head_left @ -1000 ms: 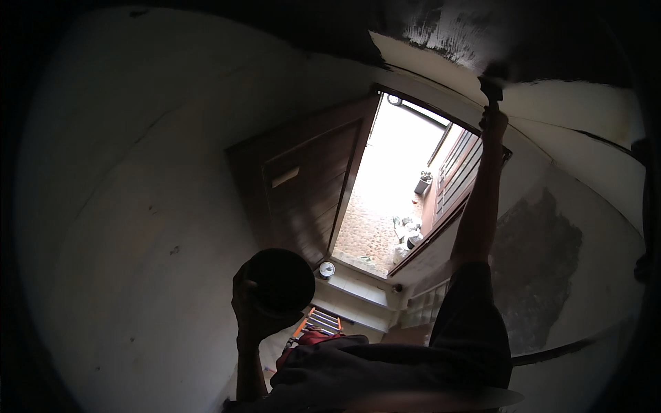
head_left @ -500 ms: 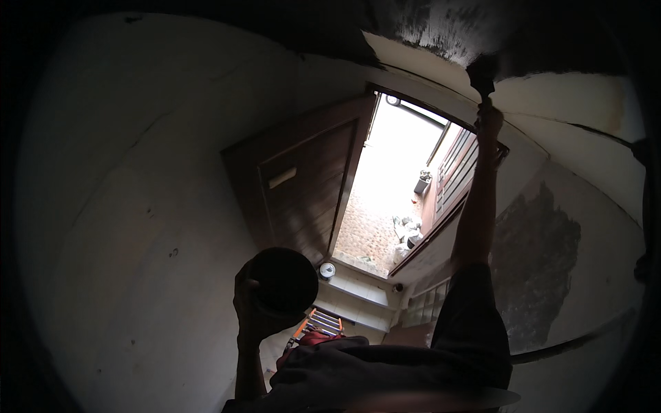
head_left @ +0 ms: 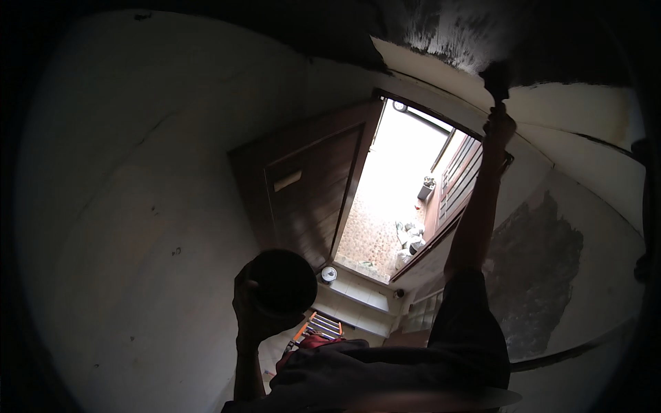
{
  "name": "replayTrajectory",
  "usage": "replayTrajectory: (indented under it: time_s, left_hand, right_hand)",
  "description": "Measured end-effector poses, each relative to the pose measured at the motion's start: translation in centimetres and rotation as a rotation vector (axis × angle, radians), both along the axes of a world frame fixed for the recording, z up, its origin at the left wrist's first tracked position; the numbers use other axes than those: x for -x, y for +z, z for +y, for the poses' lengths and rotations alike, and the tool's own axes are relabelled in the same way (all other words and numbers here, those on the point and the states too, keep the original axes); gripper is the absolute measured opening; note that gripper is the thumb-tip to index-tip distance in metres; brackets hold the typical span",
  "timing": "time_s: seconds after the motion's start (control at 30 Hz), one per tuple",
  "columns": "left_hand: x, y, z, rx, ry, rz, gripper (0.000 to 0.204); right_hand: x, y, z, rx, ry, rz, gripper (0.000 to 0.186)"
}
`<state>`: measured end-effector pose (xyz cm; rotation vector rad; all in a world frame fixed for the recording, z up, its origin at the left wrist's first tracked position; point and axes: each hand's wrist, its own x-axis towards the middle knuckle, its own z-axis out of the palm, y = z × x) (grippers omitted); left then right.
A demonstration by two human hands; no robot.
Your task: The person paints a ceiling with black paint using a brush and a small container. They repeatedly dip the brush into the container and apply paint to the ceiling surface in a stairwell area.
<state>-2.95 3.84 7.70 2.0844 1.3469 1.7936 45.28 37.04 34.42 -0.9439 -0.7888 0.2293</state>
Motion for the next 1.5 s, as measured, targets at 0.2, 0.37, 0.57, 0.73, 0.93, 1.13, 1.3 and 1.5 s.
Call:
replayTrajectory:
  time_s: [0.2, 0.37, 0.57, 0.73, 0.93, 1.13, 1.3, 1.5]
  left_hand:
    - [-0.1, -0.1, 0.1, 0.057, 0.037, -0.001, 0.106]
    - [-0.6, 0.1, 0.2, 0.100, 0.041, -0.001, 0.106]
    - [-0.9, 0.4, 0.5, 0.160, 0.070, -0.004, 0.105]
    - [-0.8, 0.9, 0.9, 0.151, 0.064, -0.027, 0.104]
    - [-0.3, 0.6, 0.6, 0.090, 0.090, 0.018, 0.105]
    - [0.2, 0.4, 0.3, 0.050, 0.027, -0.044, 0.105]
    - [0.1, 0.8, -1.1, 0.099, 0.006, -0.029, 0.106]
    - [0.9, 1.0, -2.9, 0.097, 0.004, -0.036, 0.109]
  right_hand:
    - [6.1, -1.4, -11.6, -0.392, -0.077, -0.261, 0.041]
    - [4.5, 0.6, -9.4, -0.580, 0.041, -0.325, 0.026]
    - [-2.0, -4.3, 4.7, -0.399, 0.150, -0.282, 0.027]
    - [-4.1, -11.6, 11.6, 0.095, -0.017, -0.182, 0.046]
    - [-0.3, -7.2, 8.6, 0.113, -0.027, 0.049, 0.046]
    - [5.7, 3.9, -4.8, -0.038, 0.159, 0.056, 0.034]
    - [11.0, 5.9, -17.2, -0.163, 0.070, -0.029, 0.028]
    - [15.0, 7.8, -26.4, -0.500, -0.040, -0.217, 0.037]
